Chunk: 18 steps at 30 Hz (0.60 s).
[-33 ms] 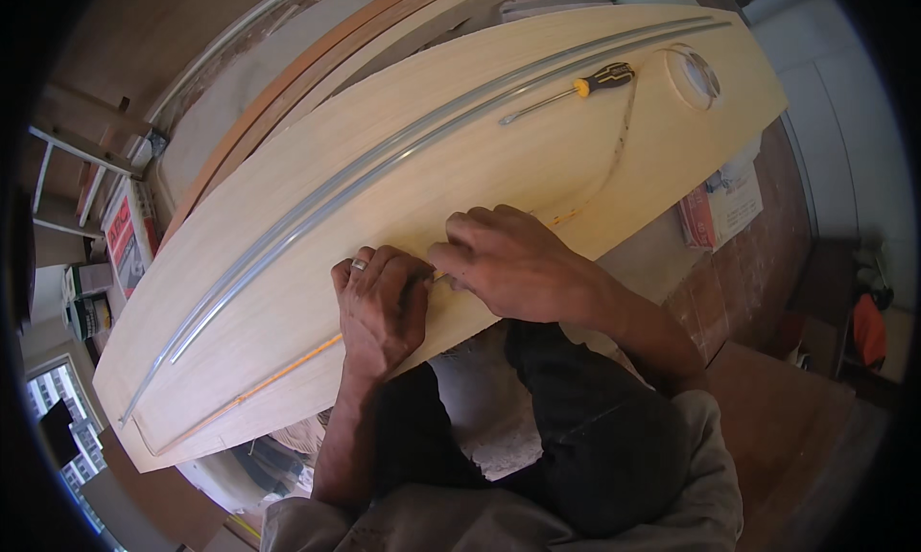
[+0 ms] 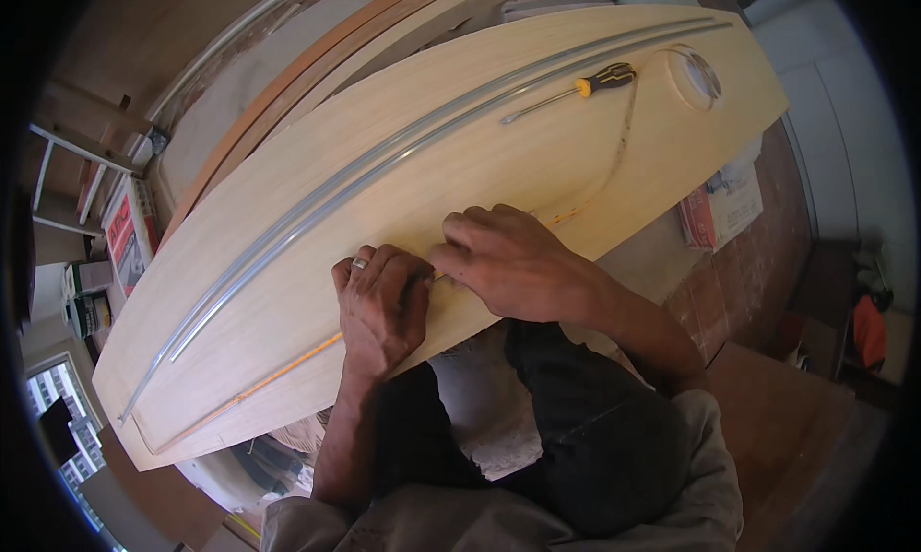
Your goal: The person installs LED light strips along the edge of a large wooden panel. They use a screwdriver to press the strip into a groove and smooth it with their fingers. The task is performed continuously along the panel's length.
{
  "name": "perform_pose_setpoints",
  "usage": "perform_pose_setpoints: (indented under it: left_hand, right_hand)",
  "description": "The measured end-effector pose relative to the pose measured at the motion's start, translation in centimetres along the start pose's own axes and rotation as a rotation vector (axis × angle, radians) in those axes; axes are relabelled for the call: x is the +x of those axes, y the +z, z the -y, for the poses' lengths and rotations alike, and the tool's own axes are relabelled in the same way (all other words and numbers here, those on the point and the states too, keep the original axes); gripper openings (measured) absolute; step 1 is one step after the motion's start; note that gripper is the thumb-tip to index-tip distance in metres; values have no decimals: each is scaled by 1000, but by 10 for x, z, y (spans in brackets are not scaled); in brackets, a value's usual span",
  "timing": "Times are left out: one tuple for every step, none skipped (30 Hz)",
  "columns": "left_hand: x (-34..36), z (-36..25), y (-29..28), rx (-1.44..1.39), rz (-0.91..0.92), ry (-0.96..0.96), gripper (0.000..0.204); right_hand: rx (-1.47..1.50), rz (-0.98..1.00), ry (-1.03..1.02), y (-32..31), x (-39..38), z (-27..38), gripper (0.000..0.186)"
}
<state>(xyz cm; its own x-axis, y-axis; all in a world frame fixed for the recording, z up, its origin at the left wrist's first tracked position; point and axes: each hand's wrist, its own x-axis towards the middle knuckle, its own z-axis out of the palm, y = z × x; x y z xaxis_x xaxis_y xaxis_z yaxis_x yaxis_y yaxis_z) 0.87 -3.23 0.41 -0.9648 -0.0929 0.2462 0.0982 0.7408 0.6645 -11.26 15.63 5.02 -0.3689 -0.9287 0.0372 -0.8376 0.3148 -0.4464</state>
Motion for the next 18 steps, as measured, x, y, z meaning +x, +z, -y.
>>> perform_pose_setpoints:
  left_hand:
    - [1,-1,-1,5,8,-5,12]
    - [2,-2,-2,10,16,-10,12]
    - [2,-2,-3,6,21,-16,12]
    - [2,-1,-4,2,27,-22,11]
    - [2,-2,-5,-1,32,-29,11]
    - [3,-2,-5,-6,42,-38,11]
    - [3,-2,-6,-10,53,-47,11]
    - [4,-3,-5,-15,64,-55,10]
    - [3,-3,-5,-6,61,-58,10]
    - [2,-2,-4,3,58,-61,9]
    - [2,-2,-4,12,55,-63,9]
    - [2,-2,-4,7,57,-69,9]
    - [2,-3,-5,2,60,-74,9]
    - [2,-3,-5,-2,63,-79,8]
    - [3,-3,-5,-3,62,-84,9]
    - [3,-3,-5,-4,61,-89,9]
    - [3,-3,-5,-6,62,-93,9]
    - [3,-3,-4,5,39,-70,9]
  right_hand:
    - [-13,9,-15,3,1,-1,17]
    - [-5,-2,-18,5,1,-2,17]
    - [3,-13,-22,6,2,-2,16]
    - [11,-24,-26,7,3,-2,16]
    - [10,-29,-36,8,4,-2,16]
    - [7,-35,-42,8,4,-3,15]
    - [3,-40,-49,8,3,-4,14]
    - [-15,-29,-60,7,3,-5,13]
    - [-30,-18,-75,5,4,-6,11]
    - [-46,-8,-89,4,5,-7,10]
    - [-45,-19,-105,4,6,-8,11]
    - [-44,-29,-119,4,7,-9,12]
    - [-43,-40,-133,4,7,-9,13]
    - [-4,-38,-116,4,7,-10,12]
    - [32,-36,-96,3,6,-12,12]
    - [67,-35,-76,2,5,-14,12]
    - [85,-14,-32,0,2,-14,15]
    - [103,7,12,-3,-1,-14,18]
